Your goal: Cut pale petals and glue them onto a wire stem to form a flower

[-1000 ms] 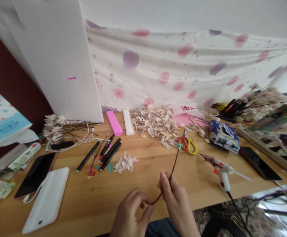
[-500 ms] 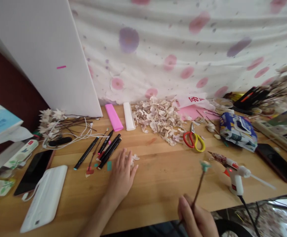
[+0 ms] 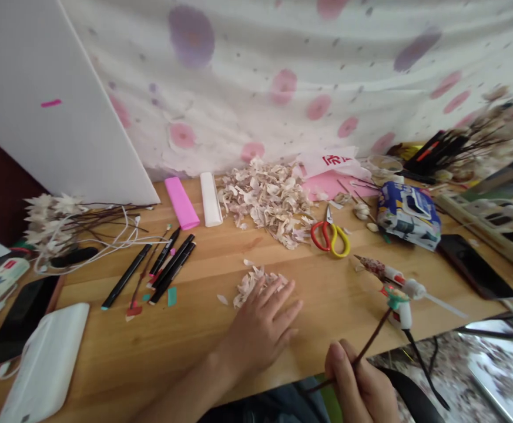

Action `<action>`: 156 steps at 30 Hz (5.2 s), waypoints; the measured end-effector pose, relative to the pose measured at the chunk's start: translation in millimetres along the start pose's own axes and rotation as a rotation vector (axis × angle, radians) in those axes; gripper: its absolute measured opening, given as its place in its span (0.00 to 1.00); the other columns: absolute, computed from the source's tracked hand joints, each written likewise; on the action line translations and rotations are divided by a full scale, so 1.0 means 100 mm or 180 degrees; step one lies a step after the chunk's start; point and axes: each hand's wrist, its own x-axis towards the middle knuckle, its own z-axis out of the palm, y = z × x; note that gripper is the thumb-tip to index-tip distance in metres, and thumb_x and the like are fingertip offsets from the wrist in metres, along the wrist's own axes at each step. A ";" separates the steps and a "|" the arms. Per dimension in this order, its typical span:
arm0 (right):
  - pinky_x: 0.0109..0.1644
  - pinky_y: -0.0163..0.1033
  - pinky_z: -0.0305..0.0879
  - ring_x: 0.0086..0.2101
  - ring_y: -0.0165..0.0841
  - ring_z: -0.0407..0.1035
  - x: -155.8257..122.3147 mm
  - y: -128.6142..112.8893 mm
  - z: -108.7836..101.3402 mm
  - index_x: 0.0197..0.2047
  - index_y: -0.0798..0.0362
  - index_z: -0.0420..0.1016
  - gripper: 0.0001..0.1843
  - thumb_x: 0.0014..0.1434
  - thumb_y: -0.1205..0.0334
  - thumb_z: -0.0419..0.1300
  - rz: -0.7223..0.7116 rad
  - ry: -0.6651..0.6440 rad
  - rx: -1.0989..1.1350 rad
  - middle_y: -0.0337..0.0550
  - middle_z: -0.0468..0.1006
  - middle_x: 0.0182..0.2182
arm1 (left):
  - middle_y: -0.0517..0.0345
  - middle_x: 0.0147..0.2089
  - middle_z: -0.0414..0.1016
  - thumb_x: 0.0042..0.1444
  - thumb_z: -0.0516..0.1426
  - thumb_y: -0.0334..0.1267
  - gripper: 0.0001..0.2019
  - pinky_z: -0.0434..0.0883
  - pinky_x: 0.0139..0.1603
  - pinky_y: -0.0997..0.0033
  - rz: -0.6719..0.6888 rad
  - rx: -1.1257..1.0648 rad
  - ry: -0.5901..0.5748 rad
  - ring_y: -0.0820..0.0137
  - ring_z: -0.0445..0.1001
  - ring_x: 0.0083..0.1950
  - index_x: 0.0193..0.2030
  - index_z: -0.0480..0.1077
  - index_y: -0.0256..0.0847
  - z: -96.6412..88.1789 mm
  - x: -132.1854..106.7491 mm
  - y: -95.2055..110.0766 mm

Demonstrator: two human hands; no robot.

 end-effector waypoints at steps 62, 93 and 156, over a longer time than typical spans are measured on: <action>0.66 0.55 0.53 0.62 0.45 0.62 0.57 0.22 0.33 0.33 0.46 0.78 0.26 0.75 0.52 0.44 -0.0704 0.0027 -0.0328 0.46 0.84 0.51 | 0.34 0.75 0.55 0.70 0.48 0.45 0.23 0.49 0.67 0.26 -0.0785 -0.0098 -0.0021 0.45 0.52 0.74 0.68 0.66 0.42 -0.22 -0.28 -0.57; 0.62 0.52 0.53 0.57 0.44 0.65 0.53 0.40 0.36 0.32 0.45 0.76 0.25 0.75 0.58 0.42 -0.0462 0.0624 -0.0161 0.43 0.84 0.41 | 0.36 0.75 0.54 0.70 0.49 0.46 0.21 0.47 0.68 0.27 -0.0129 -0.0102 -0.0256 0.47 0.53 0.74 0.66 0.69 0.49 -0.11 0.19 -0.35; 0.61 0.58 0.52 0.58 0.47 0.63 0.23 0.09 0.50 0.36 0.47 0.74 0.22 0.76 0.59 0.42 -0.1053 -0.0867 -0.0479 0.45 0.84 0.45 | 0.35 0.75 0.54 0.67 0.54 0.40 0.24 0.48 0.69 0.30 -0.0691 0.0358 -0.0130 0.46 0.53 0.74 0.69 0.64 0.49 -0.30 -0.81 -0.13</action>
